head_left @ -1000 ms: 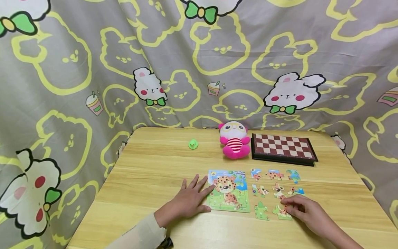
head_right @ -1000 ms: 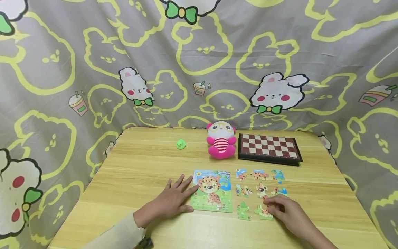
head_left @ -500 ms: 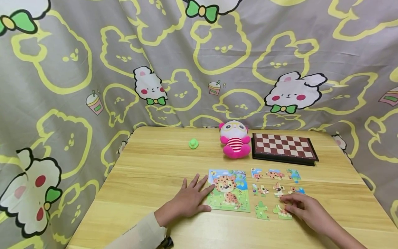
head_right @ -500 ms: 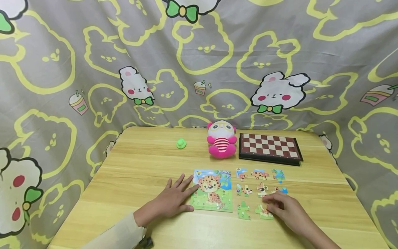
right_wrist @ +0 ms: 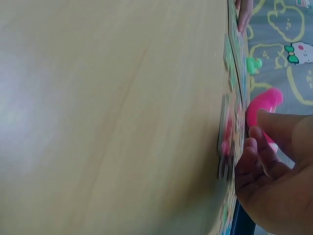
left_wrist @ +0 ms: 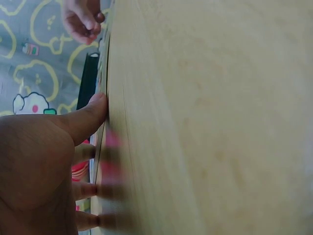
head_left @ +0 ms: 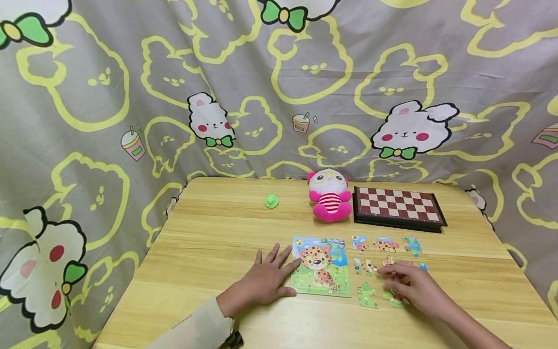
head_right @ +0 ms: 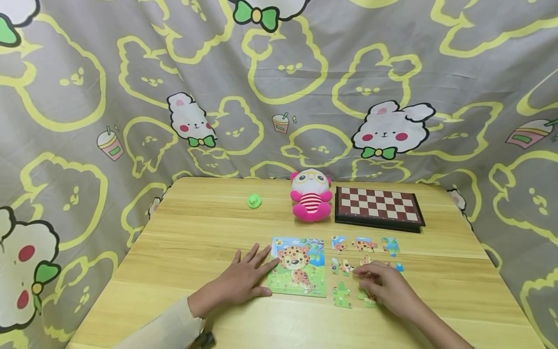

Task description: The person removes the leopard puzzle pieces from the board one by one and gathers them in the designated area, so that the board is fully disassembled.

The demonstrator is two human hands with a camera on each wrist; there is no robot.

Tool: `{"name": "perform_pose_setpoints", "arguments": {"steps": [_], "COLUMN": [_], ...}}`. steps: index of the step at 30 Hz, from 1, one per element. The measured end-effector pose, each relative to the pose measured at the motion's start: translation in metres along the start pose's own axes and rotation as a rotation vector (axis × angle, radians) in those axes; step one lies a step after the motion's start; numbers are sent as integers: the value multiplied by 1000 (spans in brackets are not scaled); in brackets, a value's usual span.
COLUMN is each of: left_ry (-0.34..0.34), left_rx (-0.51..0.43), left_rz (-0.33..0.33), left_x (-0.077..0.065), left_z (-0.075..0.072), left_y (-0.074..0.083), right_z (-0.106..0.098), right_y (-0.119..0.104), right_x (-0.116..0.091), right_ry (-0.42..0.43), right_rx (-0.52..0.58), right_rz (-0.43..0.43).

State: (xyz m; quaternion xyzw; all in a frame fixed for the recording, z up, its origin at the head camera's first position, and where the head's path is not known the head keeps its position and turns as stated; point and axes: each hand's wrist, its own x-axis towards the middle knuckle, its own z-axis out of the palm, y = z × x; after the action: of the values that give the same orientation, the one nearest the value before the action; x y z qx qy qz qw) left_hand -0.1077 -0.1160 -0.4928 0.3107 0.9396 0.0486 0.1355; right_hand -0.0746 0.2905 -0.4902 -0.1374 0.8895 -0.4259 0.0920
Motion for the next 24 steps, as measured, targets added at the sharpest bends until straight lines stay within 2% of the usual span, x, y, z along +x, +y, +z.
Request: {"name": "perform_pose_setpoints", "arguments": {"steps": [13, 20, 24], "left_ry": [4, -1, 0], "left_rx": [-6, -5, 1], "left_rz": [8, -5, -4], "left_x": [-2, -1, -1], "left_z": [-2, -1, -1], "left_y": [2, 1, 1], "right_z": [24, 39, 47], "right_y": [-18, -28, -36], "right_x": [23, 36, 41], "right_ry": [-23, -50, -52], "right_rx": [8, 36, 30], "right_rz": [-43, -103, -97]}}
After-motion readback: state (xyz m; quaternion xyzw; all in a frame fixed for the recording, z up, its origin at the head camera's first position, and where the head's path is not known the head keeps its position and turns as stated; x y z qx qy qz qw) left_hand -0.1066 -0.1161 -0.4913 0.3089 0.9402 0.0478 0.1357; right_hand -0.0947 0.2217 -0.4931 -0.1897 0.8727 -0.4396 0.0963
